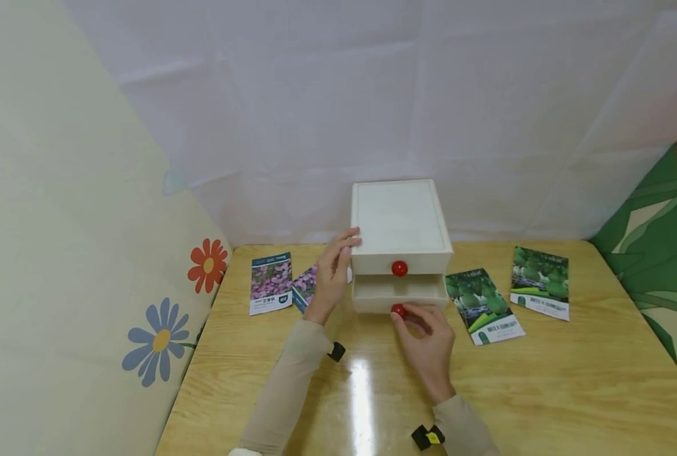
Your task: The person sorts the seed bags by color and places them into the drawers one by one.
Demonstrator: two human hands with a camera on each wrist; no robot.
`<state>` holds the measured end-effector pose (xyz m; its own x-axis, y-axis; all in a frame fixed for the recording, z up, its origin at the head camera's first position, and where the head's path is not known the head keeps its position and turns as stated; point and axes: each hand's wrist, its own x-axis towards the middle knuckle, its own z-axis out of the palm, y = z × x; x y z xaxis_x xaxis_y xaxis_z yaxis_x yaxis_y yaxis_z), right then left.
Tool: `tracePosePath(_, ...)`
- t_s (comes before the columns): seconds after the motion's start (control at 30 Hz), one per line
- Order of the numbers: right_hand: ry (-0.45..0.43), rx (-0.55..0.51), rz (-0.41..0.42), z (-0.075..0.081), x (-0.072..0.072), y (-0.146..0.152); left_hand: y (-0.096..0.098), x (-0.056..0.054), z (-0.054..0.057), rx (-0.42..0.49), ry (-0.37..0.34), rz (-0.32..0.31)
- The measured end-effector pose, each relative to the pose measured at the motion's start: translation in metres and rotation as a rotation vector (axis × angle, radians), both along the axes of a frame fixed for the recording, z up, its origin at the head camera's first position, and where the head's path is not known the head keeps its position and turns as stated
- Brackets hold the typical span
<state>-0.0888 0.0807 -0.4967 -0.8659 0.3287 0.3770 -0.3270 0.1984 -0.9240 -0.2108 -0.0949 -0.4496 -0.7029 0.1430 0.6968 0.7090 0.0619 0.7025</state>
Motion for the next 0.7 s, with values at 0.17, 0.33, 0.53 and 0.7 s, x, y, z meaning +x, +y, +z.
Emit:
tracePosePath(0.17, 0.008, -0.004, 0.001, -0.002, 0.004, 0.000, 0.000, 0.000, -0.002, 0.000, -0.009, 0.004)
tracePosePath(0.33, 0.000, 0.006, -0.013, -0.002, 0.009, -0.002, -0.001, 0.001, -0.005, 0.002, -0.010, 0.005)
tracePosePath(0.53, -0.026, -0.009, -0.018, 0.003, 0.015, -0.001, 0.000, 0.000, -0.005, 0.011, -0.010, -0.001)
tracePosePath(0.7, -0.068, -0.033, -0.018, 0.004, 0.019, -0.001, 0.000, 0.000, -0.003, 0.016, -0.017, -0.003)
